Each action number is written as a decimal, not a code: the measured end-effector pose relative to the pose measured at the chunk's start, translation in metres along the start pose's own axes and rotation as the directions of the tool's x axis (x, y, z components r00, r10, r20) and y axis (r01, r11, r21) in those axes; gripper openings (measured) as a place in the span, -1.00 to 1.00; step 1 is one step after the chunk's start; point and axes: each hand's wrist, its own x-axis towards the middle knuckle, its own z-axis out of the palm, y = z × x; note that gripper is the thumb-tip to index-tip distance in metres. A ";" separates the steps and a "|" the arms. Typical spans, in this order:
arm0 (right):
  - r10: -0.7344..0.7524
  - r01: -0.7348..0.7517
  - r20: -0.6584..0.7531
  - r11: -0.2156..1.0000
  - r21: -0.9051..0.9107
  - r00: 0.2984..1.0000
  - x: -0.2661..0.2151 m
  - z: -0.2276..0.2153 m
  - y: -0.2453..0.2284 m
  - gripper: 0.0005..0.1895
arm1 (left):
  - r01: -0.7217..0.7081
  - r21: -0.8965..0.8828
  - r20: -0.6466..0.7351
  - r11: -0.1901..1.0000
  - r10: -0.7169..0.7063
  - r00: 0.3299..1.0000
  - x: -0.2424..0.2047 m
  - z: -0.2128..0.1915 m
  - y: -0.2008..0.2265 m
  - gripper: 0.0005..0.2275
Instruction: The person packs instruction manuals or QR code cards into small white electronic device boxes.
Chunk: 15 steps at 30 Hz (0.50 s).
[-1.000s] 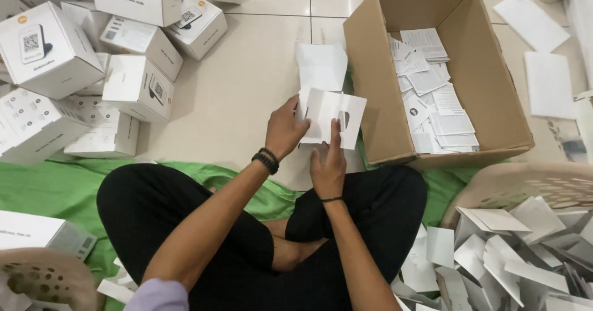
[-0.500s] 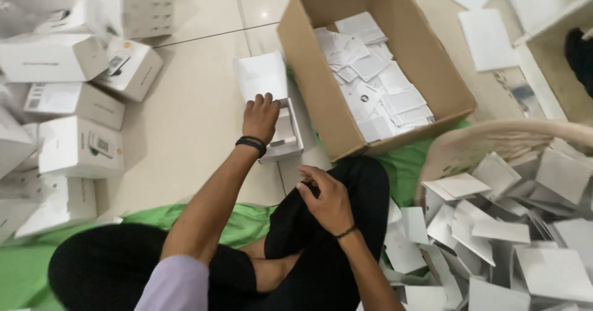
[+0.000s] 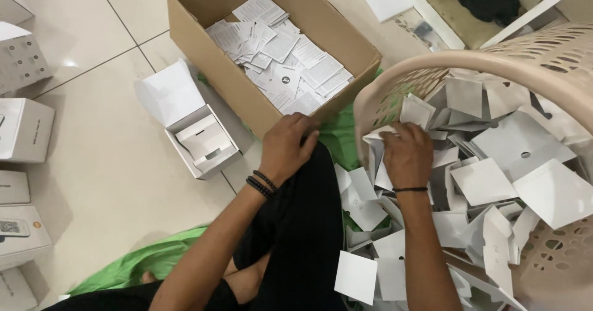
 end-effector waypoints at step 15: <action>0.292 0.127 -0.194 0.231 0.965 0.937 0.047 -0.015 -0.156 -0.72 | 0.242 -0.954 0.179 0.176 -0.313 0.933 -0.082 -0.063 -0.013 -0.01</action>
